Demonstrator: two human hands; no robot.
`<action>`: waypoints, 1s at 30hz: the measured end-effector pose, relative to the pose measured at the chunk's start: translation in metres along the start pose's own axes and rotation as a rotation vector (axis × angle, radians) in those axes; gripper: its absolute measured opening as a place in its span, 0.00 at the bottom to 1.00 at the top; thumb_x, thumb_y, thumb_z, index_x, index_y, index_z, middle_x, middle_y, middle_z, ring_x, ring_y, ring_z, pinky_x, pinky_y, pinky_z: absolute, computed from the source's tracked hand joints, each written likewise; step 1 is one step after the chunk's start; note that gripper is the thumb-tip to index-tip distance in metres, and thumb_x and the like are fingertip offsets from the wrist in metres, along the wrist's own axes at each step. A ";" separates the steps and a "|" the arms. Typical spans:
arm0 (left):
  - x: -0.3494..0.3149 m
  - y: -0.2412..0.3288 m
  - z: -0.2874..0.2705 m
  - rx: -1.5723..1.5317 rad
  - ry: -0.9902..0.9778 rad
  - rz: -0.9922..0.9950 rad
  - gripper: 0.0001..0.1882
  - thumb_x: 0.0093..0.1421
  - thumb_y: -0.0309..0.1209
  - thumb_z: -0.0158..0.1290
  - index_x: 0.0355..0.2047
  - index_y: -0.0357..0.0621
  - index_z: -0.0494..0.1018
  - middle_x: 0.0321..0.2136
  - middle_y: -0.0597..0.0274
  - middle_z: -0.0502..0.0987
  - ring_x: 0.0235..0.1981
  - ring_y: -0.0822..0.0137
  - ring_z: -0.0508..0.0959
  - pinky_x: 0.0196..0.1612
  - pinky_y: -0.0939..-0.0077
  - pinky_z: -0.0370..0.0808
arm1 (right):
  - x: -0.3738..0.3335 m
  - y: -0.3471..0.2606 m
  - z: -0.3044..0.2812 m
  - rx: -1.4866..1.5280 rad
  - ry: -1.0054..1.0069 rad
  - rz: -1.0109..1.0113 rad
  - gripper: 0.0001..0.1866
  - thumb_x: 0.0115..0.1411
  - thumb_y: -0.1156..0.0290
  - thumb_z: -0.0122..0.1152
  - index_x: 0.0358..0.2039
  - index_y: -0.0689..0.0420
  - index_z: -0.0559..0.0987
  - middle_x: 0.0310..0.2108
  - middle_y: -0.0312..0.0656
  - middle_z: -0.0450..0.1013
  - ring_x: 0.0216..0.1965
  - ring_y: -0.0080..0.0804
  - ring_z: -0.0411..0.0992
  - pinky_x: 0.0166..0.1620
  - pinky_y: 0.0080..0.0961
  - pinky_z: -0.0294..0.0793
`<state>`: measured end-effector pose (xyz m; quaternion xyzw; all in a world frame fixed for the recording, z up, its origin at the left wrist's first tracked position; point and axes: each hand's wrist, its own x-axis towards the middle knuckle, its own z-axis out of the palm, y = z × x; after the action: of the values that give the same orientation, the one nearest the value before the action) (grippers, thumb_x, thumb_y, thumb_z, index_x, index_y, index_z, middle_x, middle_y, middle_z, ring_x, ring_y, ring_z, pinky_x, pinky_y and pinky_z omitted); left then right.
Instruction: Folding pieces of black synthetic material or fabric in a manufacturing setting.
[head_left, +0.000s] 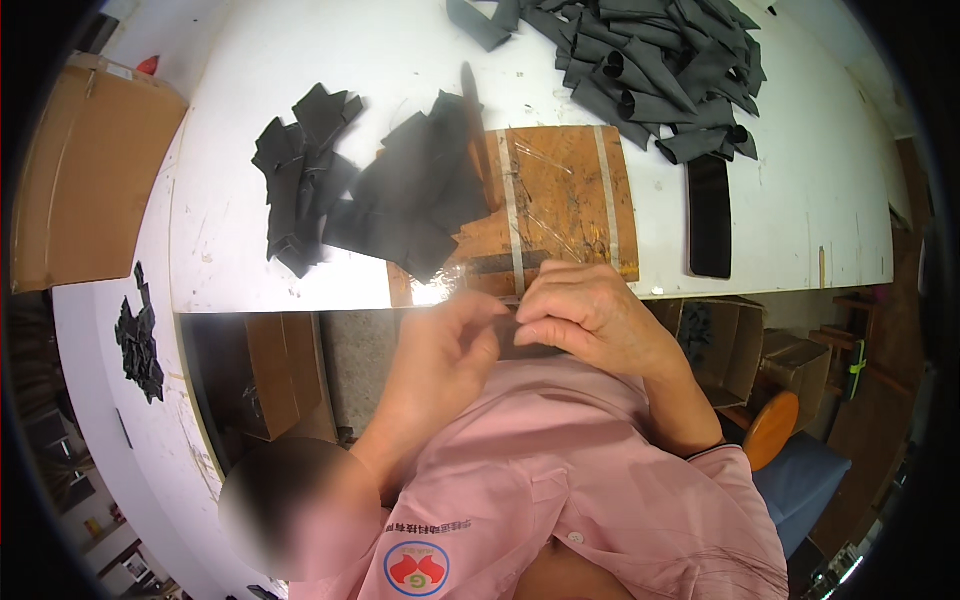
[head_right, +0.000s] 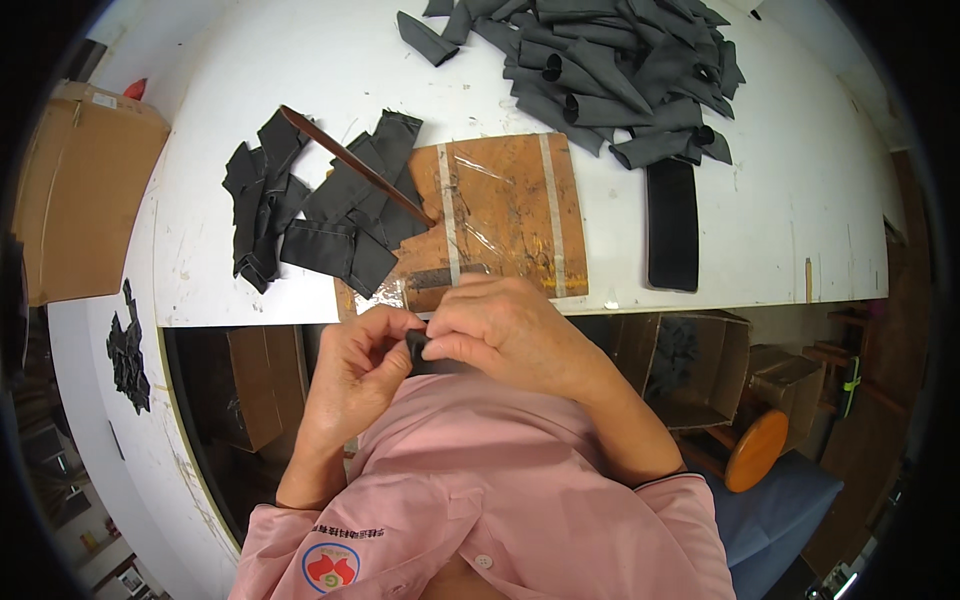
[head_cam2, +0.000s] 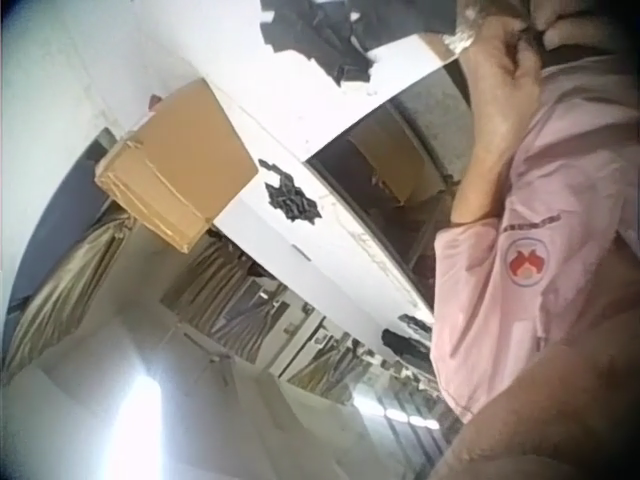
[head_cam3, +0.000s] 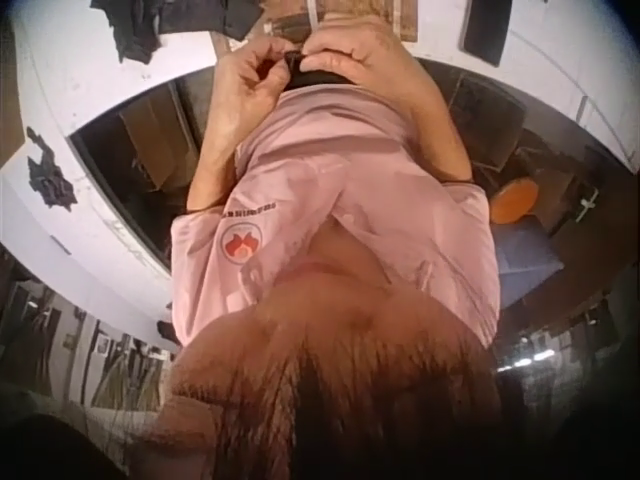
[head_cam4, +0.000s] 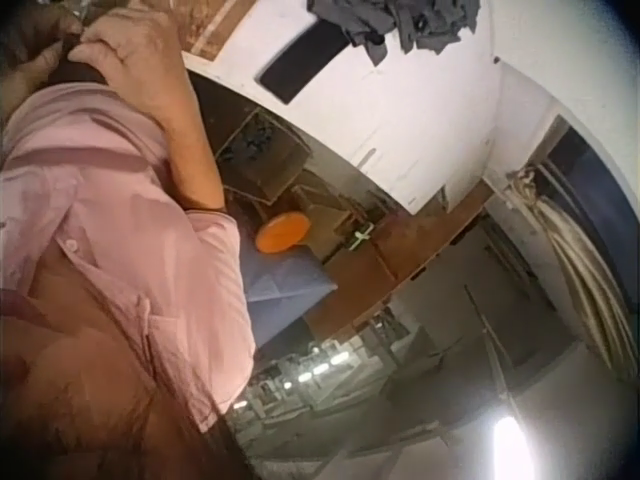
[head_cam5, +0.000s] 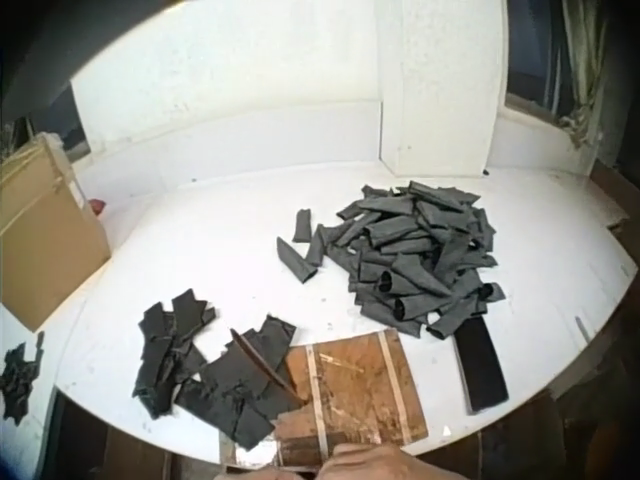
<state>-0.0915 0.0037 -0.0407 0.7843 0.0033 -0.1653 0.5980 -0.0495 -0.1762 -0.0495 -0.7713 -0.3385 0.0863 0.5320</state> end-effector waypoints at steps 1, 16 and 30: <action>0.000 0.004 0.000 -0.040 -0.051 -0.044 0.07 0.52 0.14 0.44 0.31 0.33 0.70 0.24 0.69 0.71 0.23 0.84 0.65 0.25 0.92 0.62 | -0.001 0.000 0.000 0.030 0.001 -0.001 0.06 0.44 0.74 0.61 0.21 0.61 0.74 0.19 0.39 0.70 0.23 0.33 0.66 0.27 0.25 0.65; 0.012 0.006 0.018 -0.087 0.358 0.278 0.04 0.51 0.21 0.53 0.25 0.36 0.69 0.17 0.69 0.69 0.19 0.81 0.68 0.22 0.91 0.65 | 0.007 -0.013 0.023 0.035 0.447 0.029 0.13 0.43 0.74 0.63 0.31 0.62 0.72 0.27 0.43 0.65 0.23 0.34 0.66 0.24 0.24 0.65; 0.032 -0.001 0.009 -0.687 0.286 0.008 0.08 0.46 0.17 0.50 0.29 0.37 0.67 0.20 0.67 0.70 0.11 0.86 0.59 0.13 0.92 0.51 | 0.014 0.010 0.035 0.147 0.595 0.287 0.04 0.41 0.82 0.57 0.21 0.65 0.73 0.17 0.37 0.65 0.17 0.21 0.64 0.20 0.18 0.62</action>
<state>-0.0635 -0.0108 -0.0527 0.5531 0.1392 -0.0409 0.8204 -0.0519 -0.1433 -0.0699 -0.7619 -0.0491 -0.0445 0.6443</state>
